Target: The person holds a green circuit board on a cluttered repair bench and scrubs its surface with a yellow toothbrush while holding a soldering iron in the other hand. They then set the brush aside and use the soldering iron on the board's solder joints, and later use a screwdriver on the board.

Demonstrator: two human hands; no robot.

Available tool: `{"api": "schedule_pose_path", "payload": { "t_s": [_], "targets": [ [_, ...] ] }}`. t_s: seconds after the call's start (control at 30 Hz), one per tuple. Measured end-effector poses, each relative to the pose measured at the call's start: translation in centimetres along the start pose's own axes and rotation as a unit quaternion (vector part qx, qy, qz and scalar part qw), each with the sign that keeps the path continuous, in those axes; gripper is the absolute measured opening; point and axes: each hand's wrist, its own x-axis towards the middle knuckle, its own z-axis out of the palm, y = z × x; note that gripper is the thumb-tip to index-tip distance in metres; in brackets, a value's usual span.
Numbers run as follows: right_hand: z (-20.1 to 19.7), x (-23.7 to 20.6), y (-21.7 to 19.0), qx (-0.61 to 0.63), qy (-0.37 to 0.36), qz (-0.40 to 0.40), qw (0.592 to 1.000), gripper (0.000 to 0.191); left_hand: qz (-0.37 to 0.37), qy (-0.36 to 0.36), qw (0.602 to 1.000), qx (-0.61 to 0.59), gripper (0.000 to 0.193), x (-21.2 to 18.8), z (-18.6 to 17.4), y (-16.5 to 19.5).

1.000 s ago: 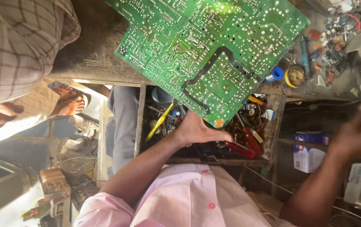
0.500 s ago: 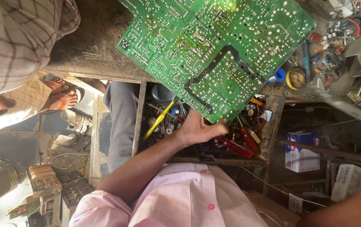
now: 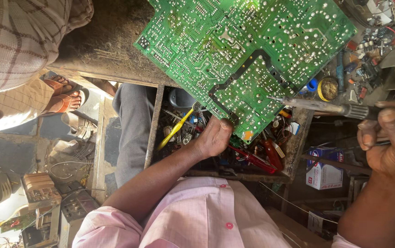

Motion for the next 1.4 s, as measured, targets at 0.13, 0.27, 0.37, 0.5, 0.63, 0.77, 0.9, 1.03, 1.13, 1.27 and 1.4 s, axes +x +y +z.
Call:
{"api": "schedule_pose_path", "payload": {
  "t_s": [0.13, 0.27, 0.37, 0.5, 0.63, 0.77, 0.9, 1.03, 1.13, 1.27, 1.4],
  "targets": [
    [0.1, 0.6, 0.1, 0.026, -0.012, 0.02, 0.999, 0.017, -0.035, -0.041, 0.999, 0.005, 0.07, 0.0, -0.1, -0.4],
    [0.1, 0.8, 0.3, 0.02, -0.013, 0.028, 0.999, 0.02, -0.03, -0.032, 0.999, -0.011, 0.067, -0.4, 0.1, -1.0],
    [0.3, 0.9, 0.4, 0.022, -0.014, 0.019, 0.999, 0.02, -0.049, -0.032, 0.998, -0.018, 0.065, -0.6, 0.3, -1.0],
    [0.6, 0.8, 0.4, 0.007, -0.006, 0.019, 1.0, 0.02, -0.01, -0.022, 1.0, -0.014, 0.067, -0.4, 0.0, -0.5],
    [0.5, 0.8, 0.3, -0.005, -0.017, 0.018, 1.0, 0.019, -0.007, -0.031, 0.999, -0.018, 0.071, 0.1, -0.3, 0.1],
    [-0.5, 0.8, 0.5, -0.036, -0.042, 0.009, 0.998, 0.018, -0.03, -0.048, 0.998, -0.026, 0.078, 0.5, -0.3, 0.4],
    [-2.8, 0.7, 1.8, -0.043, -0.065, 0.01, 0.997, 0.015, -0.014, -0.04, 0.999, -0.032, 0.083, 0.7, -0.4, 0.6],
    [-5.8, 0.4, 3.6, -0.101, -0.082, -0.009, 0.991, 0.016, -0.04, -0.05, 0.997, -0.035, 0.082, 0.7, -0.4, 0.6],
    [-7.2, 0.1, 3.8, -0.17, -0.108, -0.023, 0.979, 0.019, -0.035, -0.047, 0.998, -0.037, 0.08, 0.7, -0.4, 0.7],
    [-6.1, -0.1, 0.9, -0.361, -0.13, -0.079, 0.92, 0.021, -0.011, -0.038, 0.998, -0.046, 0.081, 0.8, -0.4, 1.0],
    [-2.3, 0.9, -2.8, -0.49, -0.253, -0.137, 0.823, 0.024, -0.032, -0.034, 0.998, -0.038, 0.08, 0.9, -0.5, 1.4]
  ]
}}
